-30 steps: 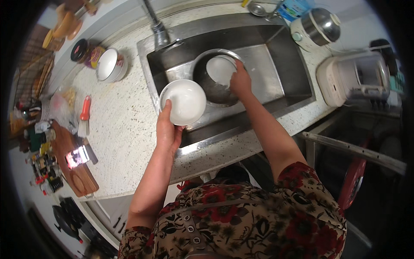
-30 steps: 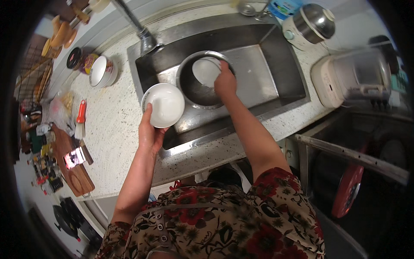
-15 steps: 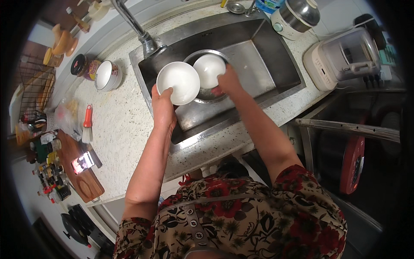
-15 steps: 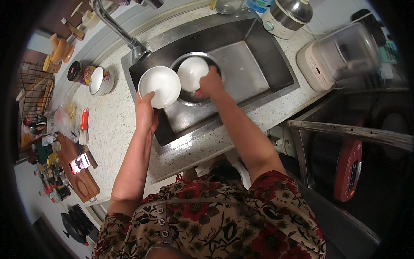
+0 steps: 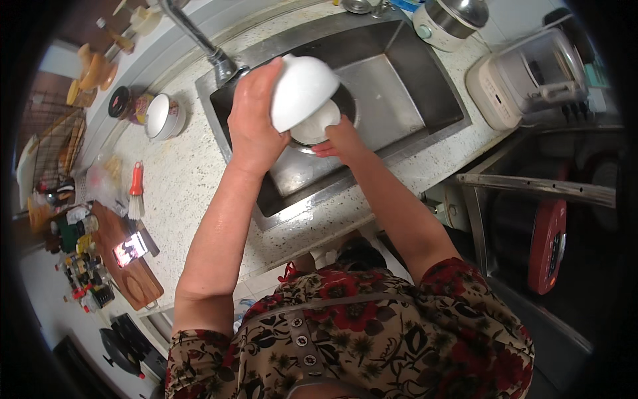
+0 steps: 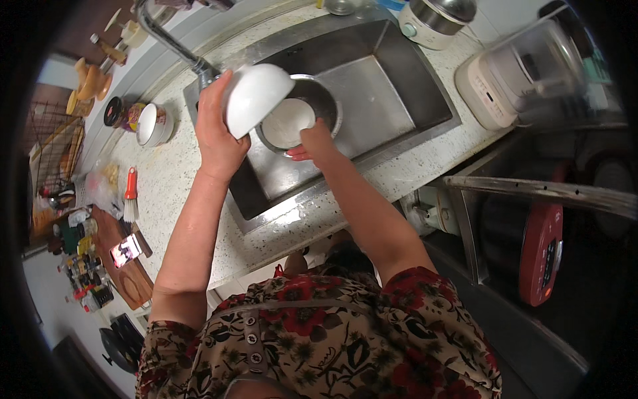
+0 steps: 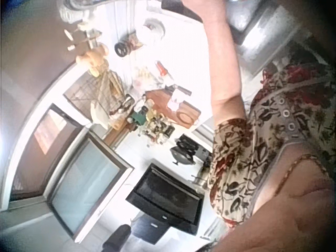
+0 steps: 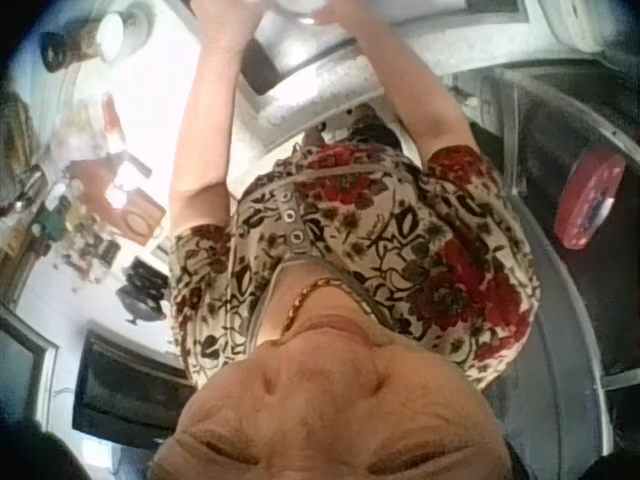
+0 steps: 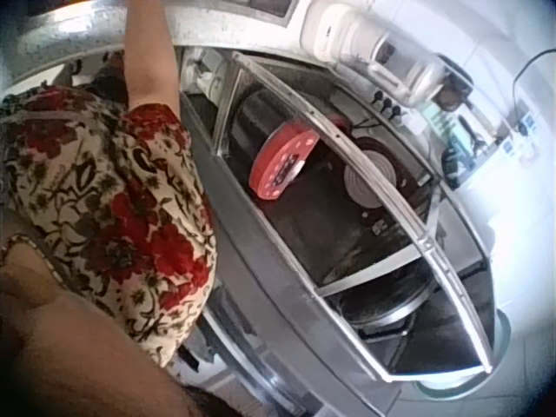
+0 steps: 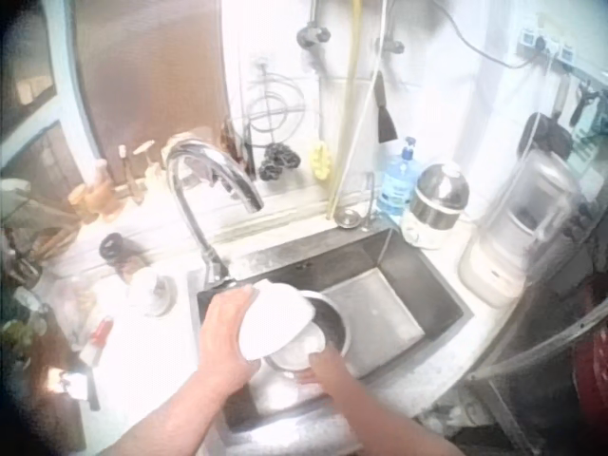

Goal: The person washes several white bowls and a metal bowl by hand in a sink under running water.

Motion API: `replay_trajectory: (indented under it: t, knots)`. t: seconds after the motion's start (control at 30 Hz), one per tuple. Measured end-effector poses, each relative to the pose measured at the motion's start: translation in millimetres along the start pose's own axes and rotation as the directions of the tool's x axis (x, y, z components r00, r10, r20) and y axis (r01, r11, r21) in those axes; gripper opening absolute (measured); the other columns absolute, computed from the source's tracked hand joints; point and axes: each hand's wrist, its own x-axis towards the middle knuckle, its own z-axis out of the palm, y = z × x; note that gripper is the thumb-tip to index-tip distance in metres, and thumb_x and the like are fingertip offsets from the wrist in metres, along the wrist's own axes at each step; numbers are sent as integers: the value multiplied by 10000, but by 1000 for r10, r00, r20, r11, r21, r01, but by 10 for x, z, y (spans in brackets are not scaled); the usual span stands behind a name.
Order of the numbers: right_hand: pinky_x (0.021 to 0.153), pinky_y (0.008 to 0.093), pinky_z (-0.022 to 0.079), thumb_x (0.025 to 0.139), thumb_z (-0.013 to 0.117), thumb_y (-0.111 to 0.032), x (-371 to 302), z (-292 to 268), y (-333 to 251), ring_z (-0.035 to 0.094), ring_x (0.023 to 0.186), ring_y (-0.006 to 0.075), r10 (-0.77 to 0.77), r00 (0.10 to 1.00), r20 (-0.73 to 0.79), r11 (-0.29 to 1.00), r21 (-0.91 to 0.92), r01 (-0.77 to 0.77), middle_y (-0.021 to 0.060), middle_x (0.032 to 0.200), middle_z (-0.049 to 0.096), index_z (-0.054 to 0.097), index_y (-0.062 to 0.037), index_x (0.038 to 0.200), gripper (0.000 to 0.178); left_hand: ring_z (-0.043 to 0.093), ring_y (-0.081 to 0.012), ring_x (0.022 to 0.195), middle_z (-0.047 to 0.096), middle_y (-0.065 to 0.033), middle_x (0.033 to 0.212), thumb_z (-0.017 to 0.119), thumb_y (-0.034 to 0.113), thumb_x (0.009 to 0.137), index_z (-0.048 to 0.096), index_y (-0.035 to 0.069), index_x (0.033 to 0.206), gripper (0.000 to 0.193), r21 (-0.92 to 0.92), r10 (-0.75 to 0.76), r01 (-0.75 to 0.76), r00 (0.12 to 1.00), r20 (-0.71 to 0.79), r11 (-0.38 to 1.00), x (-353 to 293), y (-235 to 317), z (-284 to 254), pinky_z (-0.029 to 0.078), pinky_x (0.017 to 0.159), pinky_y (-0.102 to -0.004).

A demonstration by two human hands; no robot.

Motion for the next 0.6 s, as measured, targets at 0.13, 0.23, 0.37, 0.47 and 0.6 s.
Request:
replay_trajectory:
  t: [0.13,0.23,0.37,0.47,0.6]
  knots:
    - [515,401,589,782,356,17,7,-108,55,673,639,338,-26,999,26,998,-54,27,270,981,573,279,-4,1277,502,566,-341,1068,577,-185,1177,778,45,664,392,82,1320,762,-44,245,-247,969,-46,968,196,58,-154,466,886,-408]
    - [511,385,589,787,353,13,3,-83,96,678,665,326,-13,1000,17,997,-76,14,267,1020,563,279,-6,1283,502,599,-319,1005,590,-136,1123,827,121,597,434,143,1296,803,-47,344,-359,918,-198,932,215,11,-255,514,801,-370]
    - [510,382,588,785,355,13,2,-160,124,678,672,323,-14,999,30,1000,-24,15,254,1045,561,279,-1,1285,506,604,-323,995,596,-150,1123,828,135,616,422,124,1305,799,-51,265,-278,947,-183,959,97,-3,-281,511,810,-364]
    - [513,375,589,787,361,9,0,-176,135,676,671,319,-15,1000,24,999,-31,15,252,1051,560,285,4,1277,496,592,-328,1024,572,-206,1172,776,76,692,336,94,1346,789,-19,144,-147,985,-93,989,-163,-44,-286,488,858,-388]
    - [519,369,591,793,372,5,-42,-85,93,675,683,311,-1,1000,9,1000,3,1,253,1041,564,298,14,1268,481,540,-288,1091,525,-188,1208,615,-44,749,295,69,1364,703,-163,-330,316,942,-63,935,-585,-45,-232,413,957,-374]
